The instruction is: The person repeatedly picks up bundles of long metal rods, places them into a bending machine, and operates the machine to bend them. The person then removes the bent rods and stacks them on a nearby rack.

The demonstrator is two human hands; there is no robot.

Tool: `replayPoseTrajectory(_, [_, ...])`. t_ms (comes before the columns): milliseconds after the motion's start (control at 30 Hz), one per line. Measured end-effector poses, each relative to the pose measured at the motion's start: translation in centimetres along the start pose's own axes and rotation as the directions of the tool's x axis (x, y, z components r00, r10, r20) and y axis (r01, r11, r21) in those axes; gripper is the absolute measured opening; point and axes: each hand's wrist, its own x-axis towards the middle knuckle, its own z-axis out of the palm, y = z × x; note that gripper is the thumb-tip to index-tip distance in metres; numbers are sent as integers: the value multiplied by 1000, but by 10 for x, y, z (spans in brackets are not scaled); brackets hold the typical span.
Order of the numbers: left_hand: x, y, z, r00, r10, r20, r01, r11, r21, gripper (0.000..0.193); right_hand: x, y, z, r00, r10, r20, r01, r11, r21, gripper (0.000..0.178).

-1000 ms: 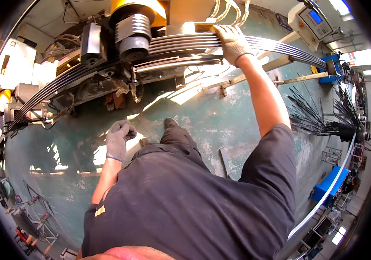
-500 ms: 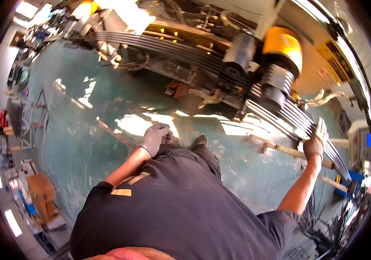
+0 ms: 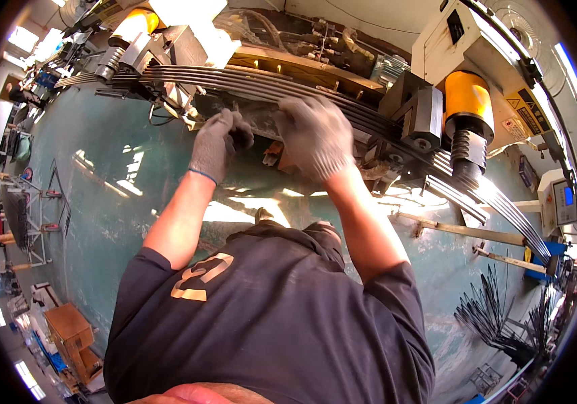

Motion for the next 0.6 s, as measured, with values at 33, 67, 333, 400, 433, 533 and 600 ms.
replayPoseTrajectory(33, [12, 12, 1, 999, 11, -44, -11, 1000, 9, 33, 21, -1, 21, 1000, 27, 13, -27, 999, -38, 16])
replayPoseTrajectory(67, [25, 16, -1, 999, -27, -37, 27, 1000, -12, 34, 39, 0, 40, 993, 94, 73, -84, 989, -124, 21])
replayPoseTrajectory(333, [115, -6, -28, 996, -5, -88, -1, 998, -65, 57, 113, 30, 116, 577, 524, 626, -376, 851, -366, 51])
replayPoseTrajectory(400, [104, -3, -12, 991, 30, -128, -34, 999, -25, 55, 106, 37, 118, 594, 480, 646, -321, 877, -357, 53])
replayPoseTrajectory(433, [99, 3, 1, 987, 34, -155, -37, 999, -15, 53, 103, 38, 119, 610, 483, 628, -320, 875, -363, 52])
replayPoseTrajectory(533, [98, 1, 29, 981, 32, -193, -29, 999, 14, 42, 102, 35, 115, 639, 469, 610, -309, 883, -354, 35])
replayPoseTrajectory(600, [92, 1, 44, 967, 87, -239, -58, 990, 125, 36, 108, 36, 107, 605, 444, 661, -327, 895, -303, 29])
